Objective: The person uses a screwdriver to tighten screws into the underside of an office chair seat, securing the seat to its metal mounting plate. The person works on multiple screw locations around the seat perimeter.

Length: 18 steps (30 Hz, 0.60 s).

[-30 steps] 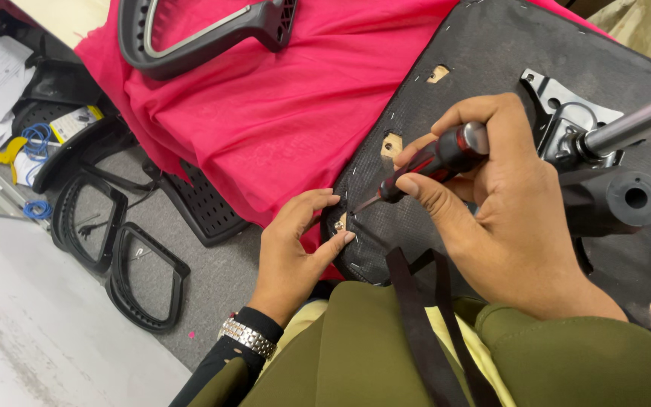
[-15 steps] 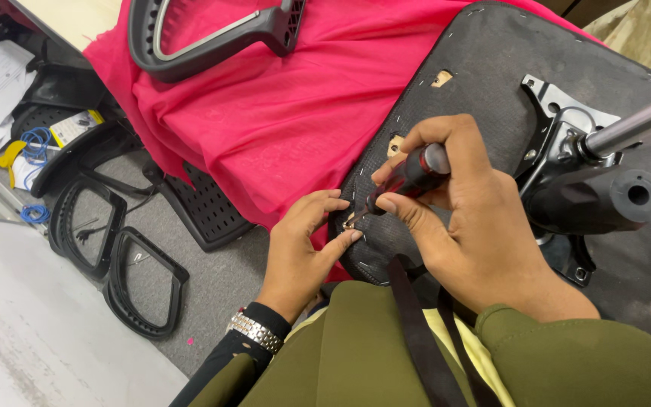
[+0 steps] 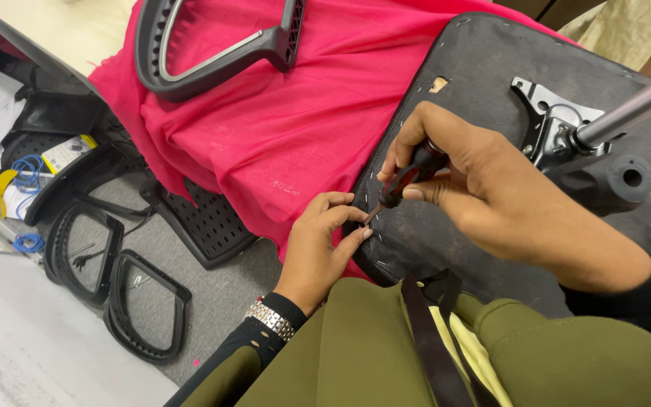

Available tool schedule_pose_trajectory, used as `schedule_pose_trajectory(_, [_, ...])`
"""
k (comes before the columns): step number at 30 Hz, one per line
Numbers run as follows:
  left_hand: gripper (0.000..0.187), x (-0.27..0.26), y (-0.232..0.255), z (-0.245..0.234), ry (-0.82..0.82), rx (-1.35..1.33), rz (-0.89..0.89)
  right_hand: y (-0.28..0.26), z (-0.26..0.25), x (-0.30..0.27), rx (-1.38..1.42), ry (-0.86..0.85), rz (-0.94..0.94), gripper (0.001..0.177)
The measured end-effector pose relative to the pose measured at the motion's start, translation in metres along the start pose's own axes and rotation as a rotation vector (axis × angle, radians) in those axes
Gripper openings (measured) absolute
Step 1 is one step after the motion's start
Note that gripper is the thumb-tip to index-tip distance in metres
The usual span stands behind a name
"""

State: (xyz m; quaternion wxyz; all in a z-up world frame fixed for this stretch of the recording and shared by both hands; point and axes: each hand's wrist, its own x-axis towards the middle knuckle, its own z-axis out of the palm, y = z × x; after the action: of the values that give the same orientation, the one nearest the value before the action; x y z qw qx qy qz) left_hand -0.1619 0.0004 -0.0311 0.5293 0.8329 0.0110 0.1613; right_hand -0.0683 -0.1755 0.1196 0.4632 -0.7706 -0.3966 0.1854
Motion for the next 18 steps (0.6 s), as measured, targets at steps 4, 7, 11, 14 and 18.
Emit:
schedule_pose_trajectory(4, [0.035, 0.006, 0.007, -0.01, -0.088, 0.032, -0.023, 0.002, -0.004, 0.007, 0.045, -0.049, 0.015, 0.022])
schedule_pose_trajectory(7, [0.052, 0.02, 0.017, -0.026, -0.126, 0.056, 0.082, 0.002, -0.007, 0.009, 0.08, -0.069, 0.037, 0.022])
schedule_pose_trajectory(11, [0.059, 0.039, 0.032, -0.036, -0.181, -0.08, 0.192, 0.002, -0.011, 0.012, 0.087, -0.128, 0.042, 0.019])
schedule_pose_trajectory(14, [0.047, 0.049, 0.041, -0.031, -0.36, -0.499, 0.107, 0.001, -0.014, 0.017, 0.062, -0.171, -0.017, 0.02])
schedule_pose_trajectory(18, [0.028, 0.054, 0.045, -0.021, -0.431, -0.729, -0.055, 0.0, -0.011, 0.013, 0.143, -0.168, -0.027, 0.021])
